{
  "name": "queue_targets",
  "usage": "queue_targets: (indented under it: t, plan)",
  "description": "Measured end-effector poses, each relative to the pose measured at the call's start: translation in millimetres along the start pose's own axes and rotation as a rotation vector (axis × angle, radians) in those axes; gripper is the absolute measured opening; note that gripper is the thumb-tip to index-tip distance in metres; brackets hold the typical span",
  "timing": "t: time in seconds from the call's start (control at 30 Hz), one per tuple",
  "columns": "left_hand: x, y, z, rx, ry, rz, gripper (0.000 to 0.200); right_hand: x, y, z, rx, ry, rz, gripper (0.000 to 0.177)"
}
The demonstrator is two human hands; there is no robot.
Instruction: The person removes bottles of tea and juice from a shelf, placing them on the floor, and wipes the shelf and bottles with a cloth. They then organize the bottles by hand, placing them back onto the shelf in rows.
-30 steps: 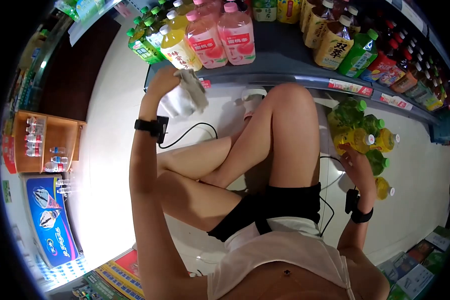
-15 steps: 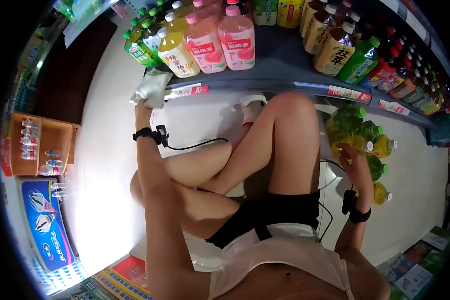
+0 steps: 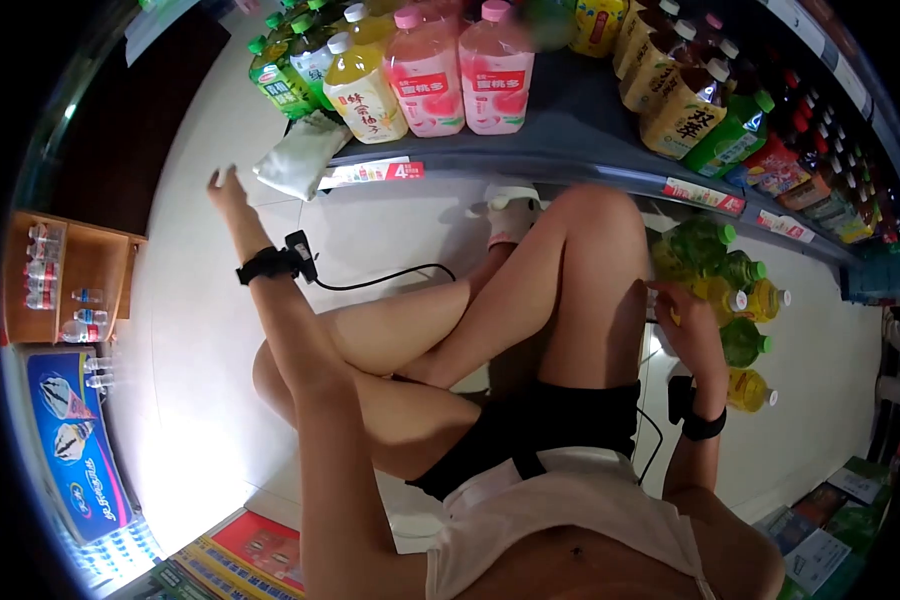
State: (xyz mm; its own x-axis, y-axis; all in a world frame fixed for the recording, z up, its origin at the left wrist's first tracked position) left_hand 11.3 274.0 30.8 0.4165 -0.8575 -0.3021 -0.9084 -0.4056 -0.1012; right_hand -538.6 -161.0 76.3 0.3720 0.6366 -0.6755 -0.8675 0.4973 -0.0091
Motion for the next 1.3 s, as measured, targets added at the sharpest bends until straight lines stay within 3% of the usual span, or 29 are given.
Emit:
queue_targets:
  t: [0.07, 0.13, 0.2, 0.3, 0.4, 0.53, 1.03, 1.2, 1.3]
  plan:
    - [-17, 45, -82, 0.105, 0.425, 0.233, 0.026, 0, -1, 1, -0.009, 0.026, -0.023, 0.025]
    - [-40, 106, -171, 0.262, 0.571, 0.402, 0.021, 1, -4, 5, 0.010, 0.029, -0.030, 0.024]
    - [-70, 192, -253, 0.610, 0.656, 0.602, 0.021, 4, -9, 5, -0.018, 0.026, -0.011, 0.022]
    - [-107, 295, -305, 0.880, 0.763, 0.840, 0.022, 6, -15, 19, -0.091, 0.021, -0.016, 0.021]
    - [-133, 361, -322, 1.013, 0.999, 1.048, 0.020, 14, -21, 29, -0.146, 0.027, 0.011, 0.019]
    - [-152, 395, -324, 1.039, 1.226, 1.132, 0.018, 25, -25, 38, -0.204, 0.048, 0.027, 0.015]
    - [-169, 400, -309, 1.000, 1.633, 1.019, 0.008, 35, -29, 36, -0.196, 0.112, 0.019, 0.013]
    - [-170, 407, -314, 0.956, 1.690, 1.099, 0.006, 35, -29, 35, -0.209, 0.118, 0.045, 0.014]
    - [-166, 404, -317, 0.833, 1.801, 1.214, 0.005, 34, -30, 37, -0.233, 0.118, 0.018, 0.013]
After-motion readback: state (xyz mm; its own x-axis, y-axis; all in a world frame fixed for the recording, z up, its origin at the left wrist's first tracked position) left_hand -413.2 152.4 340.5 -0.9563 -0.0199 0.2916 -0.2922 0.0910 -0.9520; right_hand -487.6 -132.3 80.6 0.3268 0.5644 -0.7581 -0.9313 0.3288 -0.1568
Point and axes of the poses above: each hand's wrist, its own y-axis away from the middle knuckle, its own x-axis out of the palm, z = x × y, the point moved 7 cm from there along -y, towards the middle knuckle, and after that the axes turned 9 degrees about -y, right-handed, at the moved point
